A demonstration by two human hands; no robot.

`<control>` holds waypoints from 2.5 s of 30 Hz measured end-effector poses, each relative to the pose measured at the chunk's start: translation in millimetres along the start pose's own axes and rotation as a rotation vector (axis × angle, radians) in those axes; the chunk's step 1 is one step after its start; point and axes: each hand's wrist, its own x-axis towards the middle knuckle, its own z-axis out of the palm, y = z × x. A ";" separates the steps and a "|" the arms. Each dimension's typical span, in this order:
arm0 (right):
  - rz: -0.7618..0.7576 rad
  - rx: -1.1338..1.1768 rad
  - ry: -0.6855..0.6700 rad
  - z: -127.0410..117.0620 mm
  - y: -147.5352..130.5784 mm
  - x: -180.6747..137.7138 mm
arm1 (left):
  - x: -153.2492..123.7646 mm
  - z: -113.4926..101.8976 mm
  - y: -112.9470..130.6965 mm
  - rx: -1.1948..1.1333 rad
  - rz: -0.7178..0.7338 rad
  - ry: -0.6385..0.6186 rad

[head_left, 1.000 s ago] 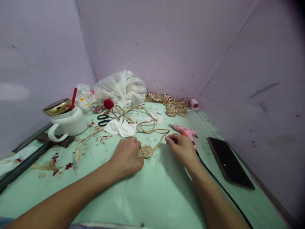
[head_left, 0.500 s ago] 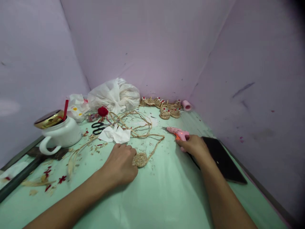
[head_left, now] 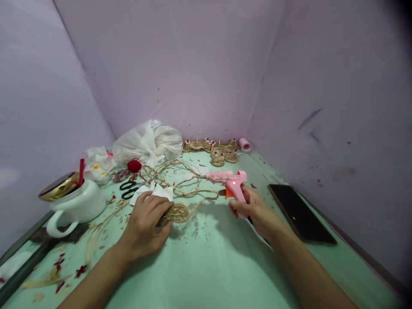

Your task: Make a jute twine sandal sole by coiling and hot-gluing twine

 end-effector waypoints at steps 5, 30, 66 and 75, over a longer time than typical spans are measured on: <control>-0.059 0.056 -0.137 -1.7 13.7 -26.0 | -1.0 4.0 -1.9 -0.007 0.022 0.036; -0.131 -0.092 -0.221 -3.3 31.2 -34.7 | -1.9 9.2 -0.5 -0.004 0.042 0.012; -0.119 -0.009 -0.186 -2.5 36.3 -33.7 | 0.3 8.3 4.8 -0.011 0.120 -0.003; -0.129 0.009 -0.196 -1.7 39.0 -32.9 | 0.2 9.3 7.1 0.039 0.182 -0.021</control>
